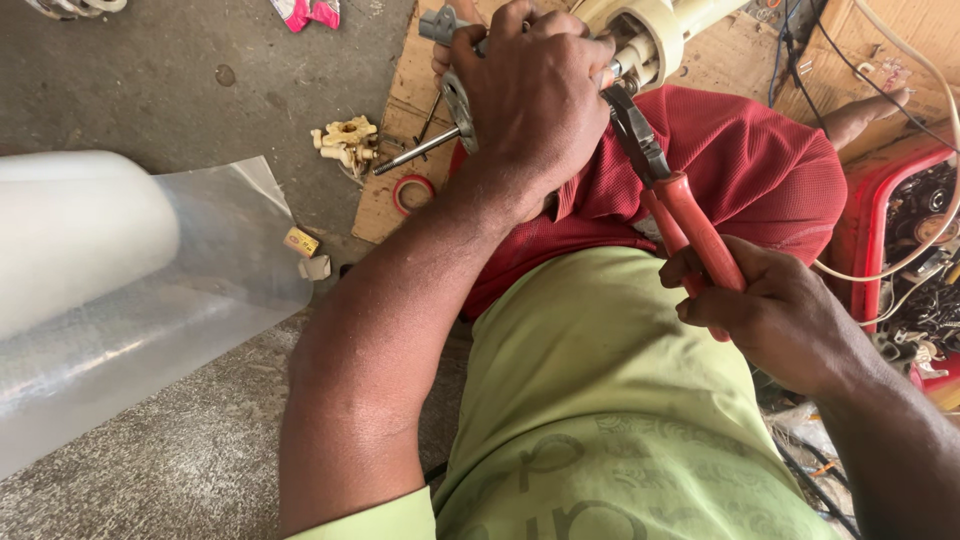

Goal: The person repairs a fan motor while sitting on the floor, using pliers and a screwdriver to assemble and secure the internal components and housing.

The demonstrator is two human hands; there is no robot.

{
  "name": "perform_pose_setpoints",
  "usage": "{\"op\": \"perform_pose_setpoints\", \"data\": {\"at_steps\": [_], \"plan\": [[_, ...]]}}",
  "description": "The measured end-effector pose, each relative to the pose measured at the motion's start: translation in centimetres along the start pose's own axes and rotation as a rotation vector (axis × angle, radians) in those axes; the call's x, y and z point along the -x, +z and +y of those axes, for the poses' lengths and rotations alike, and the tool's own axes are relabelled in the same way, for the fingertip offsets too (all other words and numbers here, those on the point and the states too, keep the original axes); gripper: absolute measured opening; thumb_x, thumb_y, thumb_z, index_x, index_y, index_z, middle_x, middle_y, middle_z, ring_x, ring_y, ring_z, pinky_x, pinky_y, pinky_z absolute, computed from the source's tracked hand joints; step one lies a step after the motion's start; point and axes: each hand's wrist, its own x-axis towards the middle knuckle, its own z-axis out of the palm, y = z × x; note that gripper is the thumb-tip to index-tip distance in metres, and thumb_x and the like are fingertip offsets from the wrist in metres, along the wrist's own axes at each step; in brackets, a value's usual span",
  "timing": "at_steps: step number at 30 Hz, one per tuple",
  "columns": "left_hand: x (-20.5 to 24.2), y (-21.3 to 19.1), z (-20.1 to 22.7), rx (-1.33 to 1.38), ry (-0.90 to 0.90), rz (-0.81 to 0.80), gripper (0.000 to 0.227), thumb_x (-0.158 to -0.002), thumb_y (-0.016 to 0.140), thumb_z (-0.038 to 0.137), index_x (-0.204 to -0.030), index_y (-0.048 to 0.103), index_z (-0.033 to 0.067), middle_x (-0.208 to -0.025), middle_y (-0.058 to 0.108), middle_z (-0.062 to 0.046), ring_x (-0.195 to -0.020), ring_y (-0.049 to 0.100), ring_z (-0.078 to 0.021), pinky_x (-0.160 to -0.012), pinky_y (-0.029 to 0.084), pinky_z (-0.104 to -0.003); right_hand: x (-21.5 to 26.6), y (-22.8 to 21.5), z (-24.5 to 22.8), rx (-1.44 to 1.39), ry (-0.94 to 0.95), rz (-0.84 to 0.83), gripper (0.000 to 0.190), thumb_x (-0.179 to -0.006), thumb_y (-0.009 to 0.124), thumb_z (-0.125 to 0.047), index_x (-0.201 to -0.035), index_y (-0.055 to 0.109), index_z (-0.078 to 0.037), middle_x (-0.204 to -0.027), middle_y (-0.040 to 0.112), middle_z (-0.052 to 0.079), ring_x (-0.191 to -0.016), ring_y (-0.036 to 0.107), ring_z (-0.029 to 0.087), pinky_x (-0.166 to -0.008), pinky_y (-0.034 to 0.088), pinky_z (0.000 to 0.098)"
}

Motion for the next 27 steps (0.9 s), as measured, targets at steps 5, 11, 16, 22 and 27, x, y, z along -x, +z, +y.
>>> {"op": "perform_pose_setpoints", "data": {"at_steps": [5,11,16,22,27], "plan": [[-0.2,0.0,-0.1,0.012,-0.011,-0.043,0.019,-0.083,0.078,0.021,-0.101,0.083,0.0256,-0.112,0.074,0.002,-0.118,0.055,-0.0245,-0.104,0.026,-0.063,-0.5,0.1,0.4,-0.009,-0.151,-0.004,0.038,-0.076,0.073,-0.004,-0.113,0.072,-0.008,-0.093,0.072,-0.001,-0.085,0.064,0.008,-0.075,0.051,0.0292],[0.0,0.0,-0.1,0.016,-0.011,-0.053,0.022,-0.080,0.078,0.019,-0.101,0.083,0.0245,-0.112,0.073,0.002,-0.121,0.054,-0.0276,-0.104,0.025,-0.064,-0.6,0.8,0.0,-0.050,-0.042,0.014,0.037,-0.082,0.072,-0.011,-0.119,0.071,-0.010,-0.084,0.068,0.003,-0.078,0.062,0.012,-0.074,0.052,0.0317],[0.4,-0.1,0.0,0.022,0.020,-0.009,0.018,-0.084,0.078,0.019,-0.101,0.083,0.0233,-0.111,0.073,0.003,-0.121,0.054,-0.0273,-0.105,0.025,-0.066,0.0,1.5,-0.9,-0.059,-0.074,0.003,0.025,-0.090,0.069,-0.024,-0.109,0.070,-0.008,-0.079,0.062,0.001,-0.073,0.057,0.011,-0.069,0.049,0.0311],[0.5,-0.3,-0.2,0.059,0.005,0.032,0.016,-0.084,0.078,0.019,-0.098,0.083,0.0236,-0.111,0.073,0.005,-0.118,0.055,-0.0233,-0.105,0.026,-0.062,-0.1,2.2,-1.3,-0.023,-0.078,0.038,0.022,-0.092,0.067,-0.028,-0.101,0.069,-0.007,-0.072,0.061,0.002,-0.066,0.057,0.012,-0.062,0.049,0.0314],[0.4,-0.5,-0.1,0.042,0.002,0.025,0.014,-0.086,0.077,0.021,-0.099,0.083,0.0241,-0.110,0.074,0.006,-0.118,0.055,-0.0225,-0.107,0.026,-0.060,-0.4,2.6,-1.1,-0.150,-0.060,-0.035,0.020,-0.093,0.066,-0.024,-0.100,0.065,-0.005,-0.065,0.058,0.004,-0.058,0.055,0.013,-0.053,0.047,0.0319]]}}
